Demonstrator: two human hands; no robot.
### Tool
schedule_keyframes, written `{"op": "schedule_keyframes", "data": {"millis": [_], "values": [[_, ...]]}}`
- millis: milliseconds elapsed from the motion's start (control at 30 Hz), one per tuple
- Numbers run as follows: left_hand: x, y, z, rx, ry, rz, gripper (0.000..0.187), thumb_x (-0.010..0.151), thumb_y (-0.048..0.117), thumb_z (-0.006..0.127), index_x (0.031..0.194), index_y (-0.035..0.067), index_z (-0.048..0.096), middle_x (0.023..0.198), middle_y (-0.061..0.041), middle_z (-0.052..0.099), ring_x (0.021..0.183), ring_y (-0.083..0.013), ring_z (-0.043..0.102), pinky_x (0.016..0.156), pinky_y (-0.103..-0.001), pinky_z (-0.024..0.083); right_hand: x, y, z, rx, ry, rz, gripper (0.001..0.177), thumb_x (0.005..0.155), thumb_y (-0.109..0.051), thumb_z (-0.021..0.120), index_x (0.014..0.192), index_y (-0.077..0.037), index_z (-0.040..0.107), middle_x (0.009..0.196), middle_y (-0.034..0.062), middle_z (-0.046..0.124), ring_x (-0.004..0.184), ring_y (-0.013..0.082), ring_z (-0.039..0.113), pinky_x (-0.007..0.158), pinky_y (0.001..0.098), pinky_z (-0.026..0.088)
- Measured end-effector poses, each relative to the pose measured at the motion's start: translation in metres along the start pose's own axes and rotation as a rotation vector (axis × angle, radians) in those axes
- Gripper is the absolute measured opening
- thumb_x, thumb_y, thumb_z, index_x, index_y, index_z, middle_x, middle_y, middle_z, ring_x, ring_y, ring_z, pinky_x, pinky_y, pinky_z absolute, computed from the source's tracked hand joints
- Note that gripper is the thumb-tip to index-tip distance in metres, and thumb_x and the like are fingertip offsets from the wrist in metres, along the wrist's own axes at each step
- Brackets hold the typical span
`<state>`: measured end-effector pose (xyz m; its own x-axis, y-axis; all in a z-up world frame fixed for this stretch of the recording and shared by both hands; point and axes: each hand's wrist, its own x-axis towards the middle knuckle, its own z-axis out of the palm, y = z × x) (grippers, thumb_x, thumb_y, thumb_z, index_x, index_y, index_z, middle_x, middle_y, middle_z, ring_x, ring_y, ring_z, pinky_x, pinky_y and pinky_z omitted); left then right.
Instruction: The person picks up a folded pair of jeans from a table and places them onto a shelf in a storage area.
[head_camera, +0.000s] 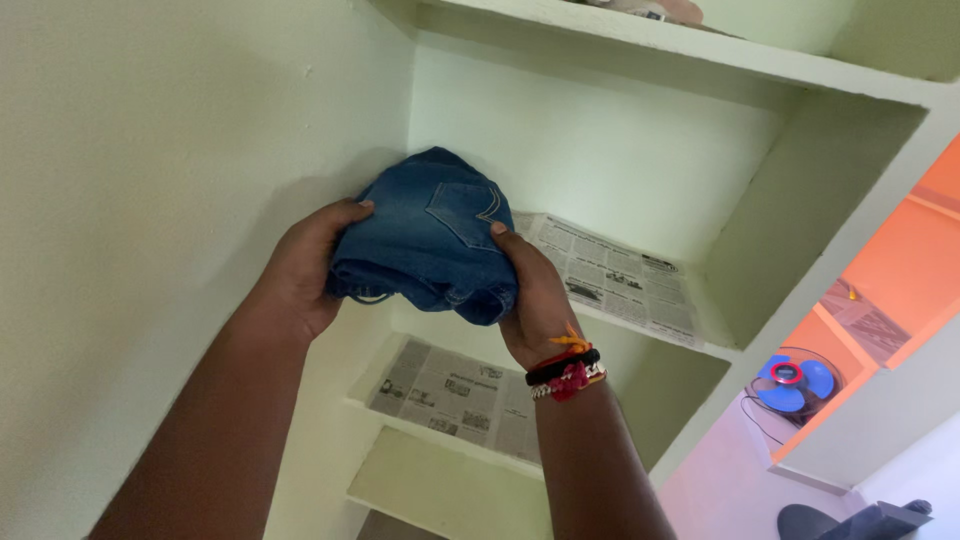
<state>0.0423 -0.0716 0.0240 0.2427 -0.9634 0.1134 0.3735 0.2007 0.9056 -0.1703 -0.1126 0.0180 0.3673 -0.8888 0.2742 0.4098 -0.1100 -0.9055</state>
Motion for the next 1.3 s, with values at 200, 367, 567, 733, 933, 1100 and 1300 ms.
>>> {"op": "schedule_keyframes", "data": {"millis": [200,367,567,733,933,1100,1300], "values": [[0.022,0.017,-0.003,-0.002,-0.037,0.037,0.074,0.083,0.037,0.064,0.140,-0.009,0.051,0.130,-0.028,0.063,0.118,-0.0323,0.066,0.097,-0.040,0.054,0.018,-0.008,0.010,-0.018,0.052,-0.036,0.071,0.095,-0.042,0.056,0.141,0.012,0.046,0.131,0.0269,0.062,0.119,0.0312,0.063,0.099,0.0429,0.054],[0.038,0.024,-0.002,0.000,-0.048,0.033,0.073,0.085,0.038,0.063,0.142,-0.006,0.050,0.129,-0.025,0.064,0.117,-0.0312,0.065,0.096,-0.041,0.052,0.030,-0.010,0.017,-0.038,0.092,-0.060,0.072,0.093,-0.044,0.056,0.140,0.009,0.046,0.130,0.0271,0.064,0.119,0.0304,0.065,0.099,0.0413,0.054],[0.046,0.028,-0.002,-0.003,-0.128,0.058,0.071,0.083,0.037,0.061,0.142,-0.001,0.054,0.129,-0.023,0.065,0.116,-0.0298,0.064,0.095,-0.041,0.051,0.036,-0.010,0.015,-0.003,0.084,-0.115,0.072,0.092,-0.042,0.059,0.140,0.010,0.047,0.131,0.0265,0.064,0.120,0.0313,0.064,0.100,0.0420,0.054],[0.062,0.029,0.007,-0.029,-0.127,0.090,0.070,0.085,0.036,0.062,0.144,-0.001,0.051,0.131,-0.024,0.065,0.119,-0.0304,0.065,0.100,-0.039,0.050,0.052,-0.015,0.010,-0.011,0.108,-0.093,0.070,0.092,-0.043,0.058,0.140,0.007,0.047,0.130,0.0257,0.064,0.118,0.0300,0.065,0.099,0.0422,0.054],[0.078,0.030,0.009,-0.050,-0.151,0.122,0.072,0.082,0.035,0.063,0.144,0.000,0.053,0.134,-0.022,0.063,0.120,-0.0301,0.063,0.100,-0.039,0.049,0.066,-0.019,0.007,0.018,0.102,-0.104,0.067,0.092,-0.039,0.059,0.139,0.008,0.047,0.130,0.0258,0.063,0.116,0.0308,0.066,0.098,0.0427,0.056],[0.097,0.025,0.012,-0.079,-0.078,0.057,0.070,0.084,0.036,0.062,0.143,0.001,0.052,0.133,-0.022,0.064,0.118,-0.0303,0.065,0.099,-0.039,0.050,0.084,-0.019,0.001,-0.027,0.144,-0.080,0.064,0.093,-0.040,0.057,0.138,0.006,0.050,0.129,0.0241,0.064,0.115,0.0272,0.067,0.098,0.0392,0.054],[0.121,0.016,0.006,-0.105,-0.156,0.059,0.065,0.087,0.032,0.059,0.144,0.001,0.054,0.133,-0.019,0.066,0.118,-0.0286,0.066,0.100,-0.039,0.051,0.102,-0.005,-0.007,0.040,0.154,-0.079,0.056,0.094,-0.034,0.061,0.133,0.005,0.054,0.128,0.0190,0.066,0.116,0.0264,0.065,0.100,0.0388,0.052]]}}
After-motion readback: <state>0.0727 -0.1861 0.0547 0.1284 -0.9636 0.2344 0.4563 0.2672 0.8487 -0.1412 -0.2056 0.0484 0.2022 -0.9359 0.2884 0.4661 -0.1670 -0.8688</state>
